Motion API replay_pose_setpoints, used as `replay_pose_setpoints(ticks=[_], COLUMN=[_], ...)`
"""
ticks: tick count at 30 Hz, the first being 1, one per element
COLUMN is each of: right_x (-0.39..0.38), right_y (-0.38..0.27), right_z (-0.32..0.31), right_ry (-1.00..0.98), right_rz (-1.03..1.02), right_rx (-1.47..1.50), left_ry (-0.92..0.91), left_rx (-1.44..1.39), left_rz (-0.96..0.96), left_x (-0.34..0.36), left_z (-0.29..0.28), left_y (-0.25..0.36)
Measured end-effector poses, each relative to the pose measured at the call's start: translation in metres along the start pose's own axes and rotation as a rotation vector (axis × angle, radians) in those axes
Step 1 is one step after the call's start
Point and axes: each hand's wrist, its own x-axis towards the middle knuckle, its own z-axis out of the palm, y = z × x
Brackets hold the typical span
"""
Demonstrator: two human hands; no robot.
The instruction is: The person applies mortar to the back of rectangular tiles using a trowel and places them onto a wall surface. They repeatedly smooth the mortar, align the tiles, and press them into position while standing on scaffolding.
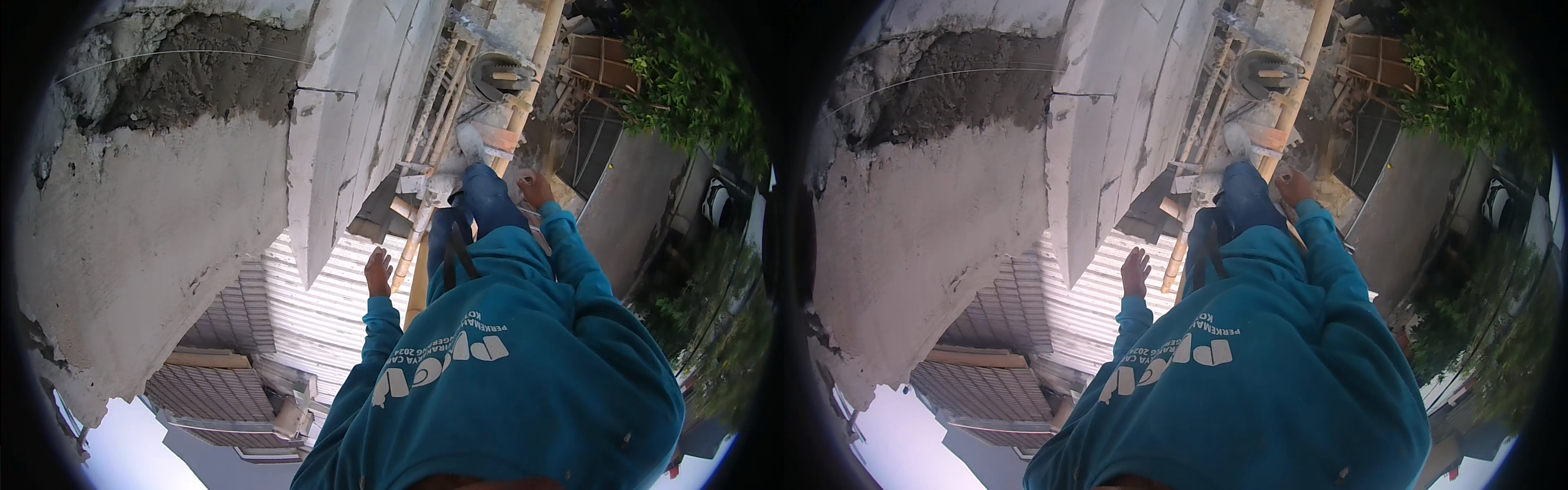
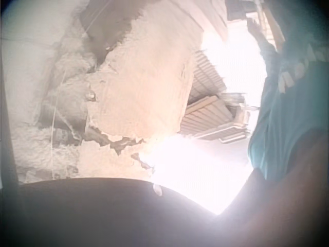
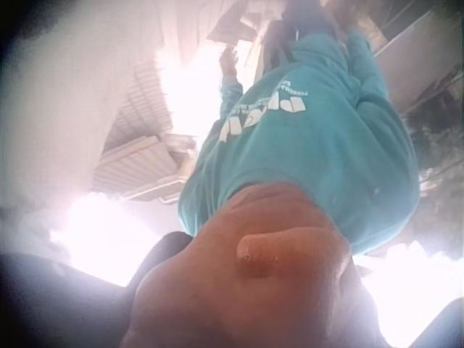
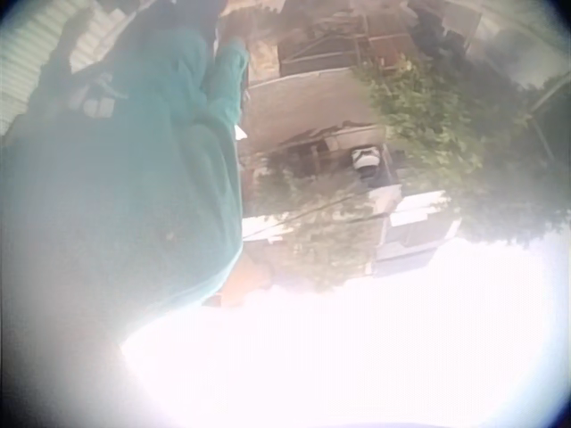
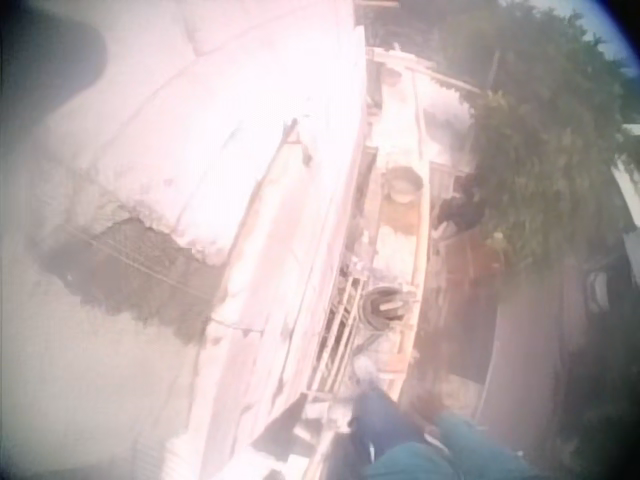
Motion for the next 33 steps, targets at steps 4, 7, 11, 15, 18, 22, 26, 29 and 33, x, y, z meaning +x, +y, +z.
replay_pose_setpoints(ticks=[4, 7, 11, 15, 18, 22, 26, 29, 33], right_x=[0.025, 0.027, 0.043, 0.05, 0.061, 0.083, 0.112, 0.15, 0.208], right_y=[-0.028, -0.03, 0.045, 0.066, 0.067, 0.067, 0.099, 0.122, 0.179], right_z=[-0.031, -0.051, -0.049, -0.031, -0.012, 0.027, 0.081, 0.117, 0.154], right_ry=[0.049, 0.045, 0.163, 0.065, 0.029, -0.034, -0.101, -0.186, -0.22], right_rz=[-0.029, 0.069, 0.098, 0.058, 0.082, 0.092, 0.055, 0.157, 0.179], right_rx=[-0.053, 0.009, -0.075, -0.251, -0.246, -0.237, -0.355, -0.487, -0.611], left_ry=[0.013, 0.047, 0.005, 0.059, 0.043, -0.101, 0.08, 0.06, 0.07], left_rx=[-0.028, -0.049, 0.001, -0.007, 0.175, 0.388, 0.768, 0.794, 0.87], left_rz=[-0.042, -0.106, -0.149, -0.102, -0.01, 0.111, 0.473, 0.483, 0.525], left_x=[0.004, 0.004, 0.008, 0.026, 0.053, 0.072, 0.127, 0.15, 0.162], left_z=[0.005, 0.015, 0.036, 0.061, 0.083, 0.122, 0.127, 0.132, 0.138], left_y=[-0.016, -0.025, -0.022, -0.033, -0.047, -0.039, -0.103, -0.102, -0.095])
